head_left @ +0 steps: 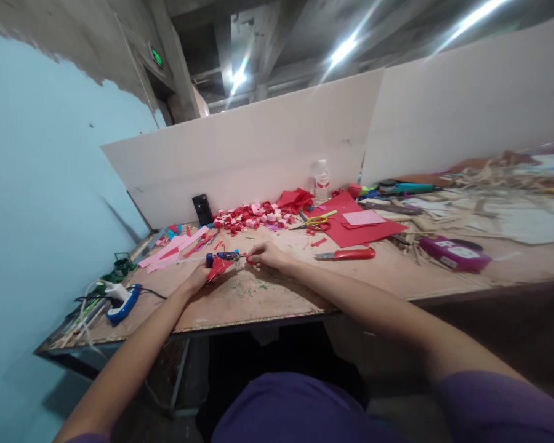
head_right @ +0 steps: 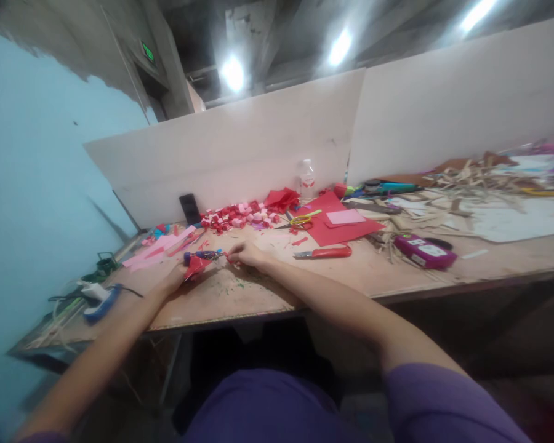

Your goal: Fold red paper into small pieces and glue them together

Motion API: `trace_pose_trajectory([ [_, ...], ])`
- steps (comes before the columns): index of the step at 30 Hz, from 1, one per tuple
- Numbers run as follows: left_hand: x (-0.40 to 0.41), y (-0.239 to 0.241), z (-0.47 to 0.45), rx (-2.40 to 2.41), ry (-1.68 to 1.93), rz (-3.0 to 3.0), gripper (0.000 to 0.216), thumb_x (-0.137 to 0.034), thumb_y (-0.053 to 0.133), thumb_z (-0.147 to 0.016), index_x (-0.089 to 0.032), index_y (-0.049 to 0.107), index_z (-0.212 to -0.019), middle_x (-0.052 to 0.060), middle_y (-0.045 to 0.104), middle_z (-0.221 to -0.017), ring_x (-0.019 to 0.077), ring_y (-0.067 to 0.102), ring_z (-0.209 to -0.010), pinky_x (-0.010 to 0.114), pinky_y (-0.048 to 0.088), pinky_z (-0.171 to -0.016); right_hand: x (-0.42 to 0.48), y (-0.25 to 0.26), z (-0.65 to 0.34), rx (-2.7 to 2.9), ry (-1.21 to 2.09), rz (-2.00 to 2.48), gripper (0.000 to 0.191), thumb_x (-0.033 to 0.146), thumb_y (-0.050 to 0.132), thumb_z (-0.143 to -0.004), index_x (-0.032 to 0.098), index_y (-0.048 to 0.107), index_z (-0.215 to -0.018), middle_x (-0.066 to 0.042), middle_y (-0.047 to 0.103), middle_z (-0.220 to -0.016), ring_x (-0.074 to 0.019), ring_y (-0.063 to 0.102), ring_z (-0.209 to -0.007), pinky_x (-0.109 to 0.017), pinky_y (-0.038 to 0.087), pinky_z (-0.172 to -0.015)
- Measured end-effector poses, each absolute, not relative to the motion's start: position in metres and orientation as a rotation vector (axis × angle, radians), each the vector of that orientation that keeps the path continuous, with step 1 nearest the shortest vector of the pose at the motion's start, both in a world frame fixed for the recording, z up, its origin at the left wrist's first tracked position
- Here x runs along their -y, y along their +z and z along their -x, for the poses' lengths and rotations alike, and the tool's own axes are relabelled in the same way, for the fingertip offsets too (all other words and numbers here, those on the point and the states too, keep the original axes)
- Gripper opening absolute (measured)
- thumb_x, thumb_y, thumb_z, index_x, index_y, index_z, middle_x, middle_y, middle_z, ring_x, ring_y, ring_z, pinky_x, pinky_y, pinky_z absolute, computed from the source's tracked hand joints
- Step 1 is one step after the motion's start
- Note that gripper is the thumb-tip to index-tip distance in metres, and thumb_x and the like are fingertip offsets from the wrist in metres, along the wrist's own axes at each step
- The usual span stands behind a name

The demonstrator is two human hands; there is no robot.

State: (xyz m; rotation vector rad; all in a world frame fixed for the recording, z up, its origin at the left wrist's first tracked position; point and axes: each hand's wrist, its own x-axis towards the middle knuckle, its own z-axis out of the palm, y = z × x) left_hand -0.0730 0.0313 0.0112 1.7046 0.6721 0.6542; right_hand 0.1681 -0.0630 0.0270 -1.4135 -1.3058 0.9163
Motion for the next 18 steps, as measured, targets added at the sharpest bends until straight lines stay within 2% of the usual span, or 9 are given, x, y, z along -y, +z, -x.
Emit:
trace_pose_trajectory([
  [12, -0.0321, 0.0102, 0.0726, -0.697, 0.717, -1.687, 0.027, -0.037, 0.074, -0.063, -0.016, 0.058, -0.061, -0.001, 0.051, -0.053, 0.0097, 0.038, -0.052, 0.027, 0.025, -0.052, 0.0625, 0.0278, -0.1663, 1.288, 0.936, 1.368, 0.002, 0.010, 0.078, -0.075, 0.012, 0.079, -0.075, -0.005, 0.074, -0.070, -0.0106, 0.061, -0.059, -0.018, 0.050, -0.056],
  [18, -0.0310, 0.0118, 0.0736, -0.708, 0.670, -1.679, 0.034, -0.042, 0.075, -0.067, -0.017, 0.054, -0.059, -0.002, 0.048, -0.052, 0.0092, 0.039, -0.050, 0.027, 0.024, -0.051, 0.0628, 0.0281, -0.1656, 1.281, 0.944, 1.352, 0.004, 0.008, 0.077, -0.075, 0.011, 0.080, -0.074, -0.007, 0.075, -0.072, -0.0121, 0.064, -0.063, -0.019, 0.052, -0.057],
])
